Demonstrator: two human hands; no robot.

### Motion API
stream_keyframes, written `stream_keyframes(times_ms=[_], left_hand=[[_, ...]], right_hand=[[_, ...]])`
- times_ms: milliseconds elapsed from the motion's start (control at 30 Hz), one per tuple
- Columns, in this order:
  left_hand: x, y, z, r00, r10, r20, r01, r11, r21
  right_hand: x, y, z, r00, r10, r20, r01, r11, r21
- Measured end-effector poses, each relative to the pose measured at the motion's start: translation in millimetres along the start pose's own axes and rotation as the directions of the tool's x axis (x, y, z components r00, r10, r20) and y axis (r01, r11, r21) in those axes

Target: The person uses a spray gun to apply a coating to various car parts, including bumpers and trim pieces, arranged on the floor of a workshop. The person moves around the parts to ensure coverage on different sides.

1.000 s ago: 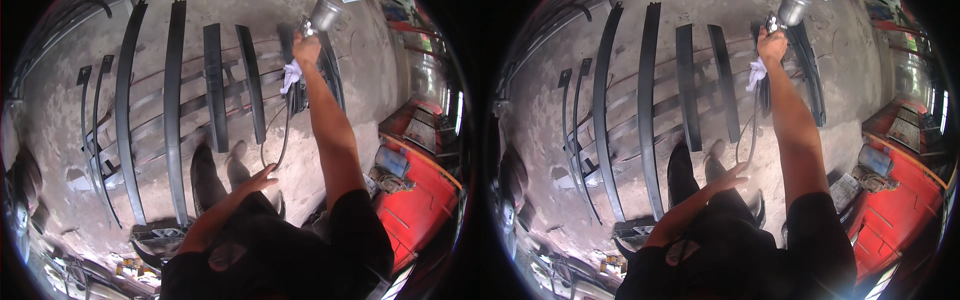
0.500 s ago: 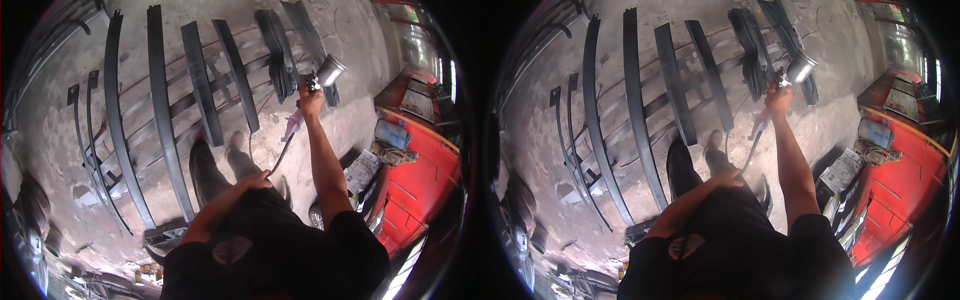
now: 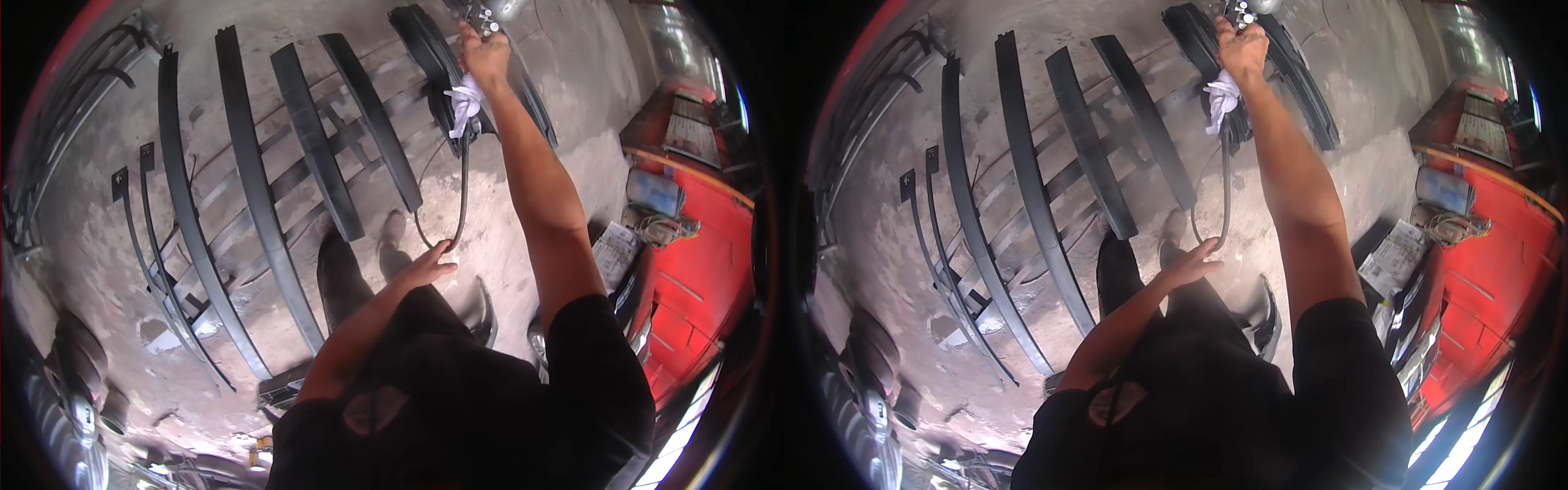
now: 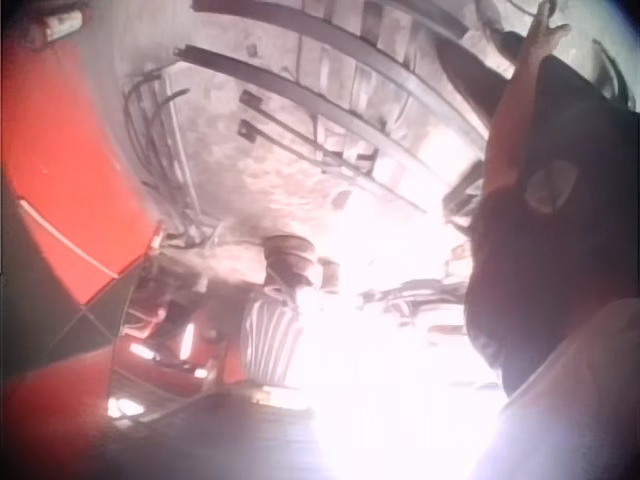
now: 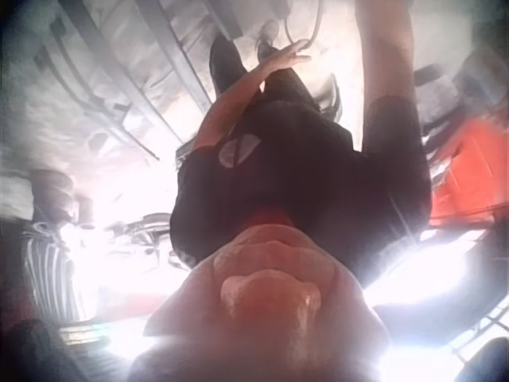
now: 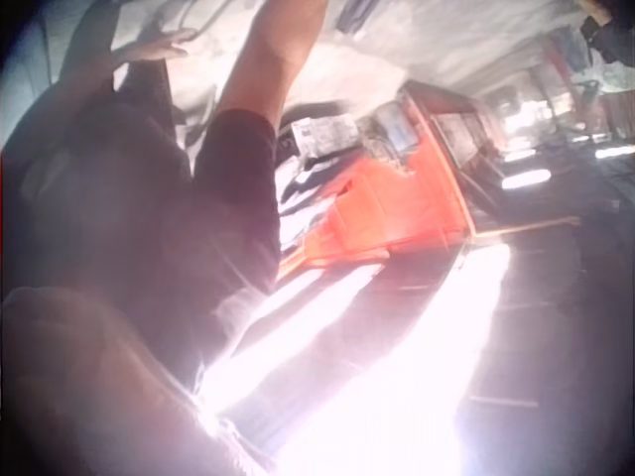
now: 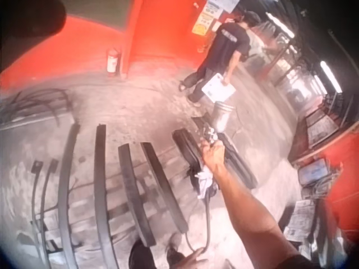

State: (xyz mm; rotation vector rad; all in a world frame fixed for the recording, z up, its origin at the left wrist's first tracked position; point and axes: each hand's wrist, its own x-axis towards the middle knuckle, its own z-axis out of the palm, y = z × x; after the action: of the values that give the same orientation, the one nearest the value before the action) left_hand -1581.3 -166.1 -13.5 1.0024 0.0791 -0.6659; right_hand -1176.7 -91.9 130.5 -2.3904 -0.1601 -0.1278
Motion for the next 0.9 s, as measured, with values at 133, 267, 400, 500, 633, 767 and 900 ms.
stream_keyframes(times_ms=[133,267,400,500,633,767,900], left_hand=[[-11.5,-2.5,5.5,0.994,-0.092,0.061,0.086,0.992,0.087],[-18.4,-39.6,14.9,0.959,-0.201,0.199,0.168,0.971,0.172],[-27.6,-55.5,20.6,0.939,-0.178,0.294,0.092,0.954,0.284],[-31.4,-57.0,26.9,0.966,-0.123,0.227,0.028,0.924,0.381],[-14.4,-63.6,18.3,0.975,-0.177,0.136,0.129,0.944,0.305],[-4.7,-34.6,13.9,0.991,-0.099,0.087,0.071,0.958,0.278],[-1.4,-31.0,15.4,0.979,-0.157,0.127,0.113,0.947,0.301]], right_hand=[[-54.5,27.4,-44.8,0.989,0.147,0.002,-0.147,0.989,-0.027],[-131.5,105.0,-96.7,0.931,0.362,-0.054,-0.364,0.930,-0.054],[-189.3,142.0,-128.9,0.828,0.544,-0.134,-0.555,0.830,-0.062],[-189.4,160.5,-136.6,0.815,0.539,-0.211,-0.570,0.811,-0.131],[-151.1,146.2,-117.0,0.839,0.511,-0.186,-0.508,0.859,0.066],[-123.6,112.8,-116.7,0.887,0.459,-0.047,-0.441,0.874,0.203],[-132.5,137.5,-122.3,0.896,0.432,-0.102,-0.421,0.900,0.111]])
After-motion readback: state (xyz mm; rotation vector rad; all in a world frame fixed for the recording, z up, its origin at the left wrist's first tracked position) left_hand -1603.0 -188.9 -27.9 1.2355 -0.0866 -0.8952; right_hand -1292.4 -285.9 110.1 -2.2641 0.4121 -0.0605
